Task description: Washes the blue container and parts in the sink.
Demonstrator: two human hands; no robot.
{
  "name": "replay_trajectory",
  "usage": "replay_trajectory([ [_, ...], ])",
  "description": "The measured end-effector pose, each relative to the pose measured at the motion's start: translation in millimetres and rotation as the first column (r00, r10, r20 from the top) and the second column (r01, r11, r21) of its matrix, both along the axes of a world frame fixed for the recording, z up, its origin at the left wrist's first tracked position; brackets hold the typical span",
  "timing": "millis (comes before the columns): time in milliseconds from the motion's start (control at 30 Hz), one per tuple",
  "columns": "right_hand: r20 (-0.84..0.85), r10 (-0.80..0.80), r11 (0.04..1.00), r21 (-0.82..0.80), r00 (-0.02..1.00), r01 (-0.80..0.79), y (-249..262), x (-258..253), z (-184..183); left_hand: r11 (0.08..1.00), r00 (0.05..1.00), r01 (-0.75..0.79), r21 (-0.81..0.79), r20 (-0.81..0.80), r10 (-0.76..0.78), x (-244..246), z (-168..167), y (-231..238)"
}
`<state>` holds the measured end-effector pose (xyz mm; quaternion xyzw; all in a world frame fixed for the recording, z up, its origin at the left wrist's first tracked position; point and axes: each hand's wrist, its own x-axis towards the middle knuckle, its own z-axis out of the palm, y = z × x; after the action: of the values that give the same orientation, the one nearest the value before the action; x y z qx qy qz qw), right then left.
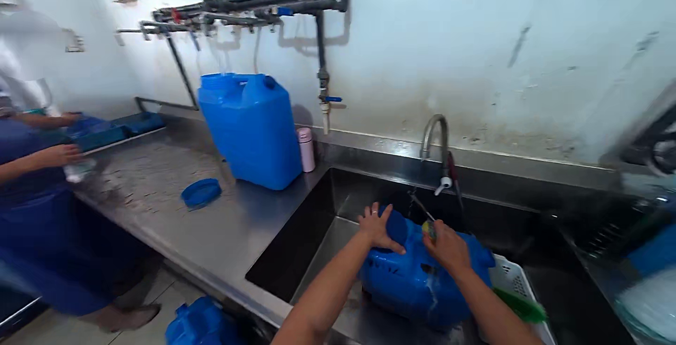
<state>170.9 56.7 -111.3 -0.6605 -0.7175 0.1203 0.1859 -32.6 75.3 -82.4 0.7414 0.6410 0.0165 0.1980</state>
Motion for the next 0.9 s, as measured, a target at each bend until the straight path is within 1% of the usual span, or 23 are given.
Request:
replay_trajectory([
  [67, 0.024, -0.003, 1.000, -0.025, 1.000, 0.004, -3, -3, 0, 1.000, 1.000, 0.028, 0.008, -0.006, -0.028, -7, -1, -5],
  [200, 0.059, -0.024, 0.998, -0.050, 0.998, 0.027, -7, -5, -2, 0.994, 1.000, 0.023, 0.106, 0.013, -0.025, -12, -15, -11],
  [367, 0.048, -0.054, 0.998, -0.033, 0.997, 0.056, -1, -7, -3, 0.995, 1.000, -0.003, 0.095, 0.009, 0.002, -10, -14, -8],
  [467, 0.048, -0.065, 0.998, 0.017, 0.997, 0.064, 0, -10, -7, 0.993, 1.000, -0.006, 0.115, 0.031, 0.002, -12, -16, -8],
  [600, 0.023, -0.074, 0.985, 0.161, 0.997, 0.069, 1, -10, -21, 0.992, 1.000, -0.003, 0.129, 0.013, 0.001, -12, -19, -10],
  [900, 0.022, -0.077, 0.982, 0.177, 0.997, 0.072, -7, -11, -21, 0.991, 1.000, 0.005, 0.132, -0.005, -0.005, -12, -21, -17],
])
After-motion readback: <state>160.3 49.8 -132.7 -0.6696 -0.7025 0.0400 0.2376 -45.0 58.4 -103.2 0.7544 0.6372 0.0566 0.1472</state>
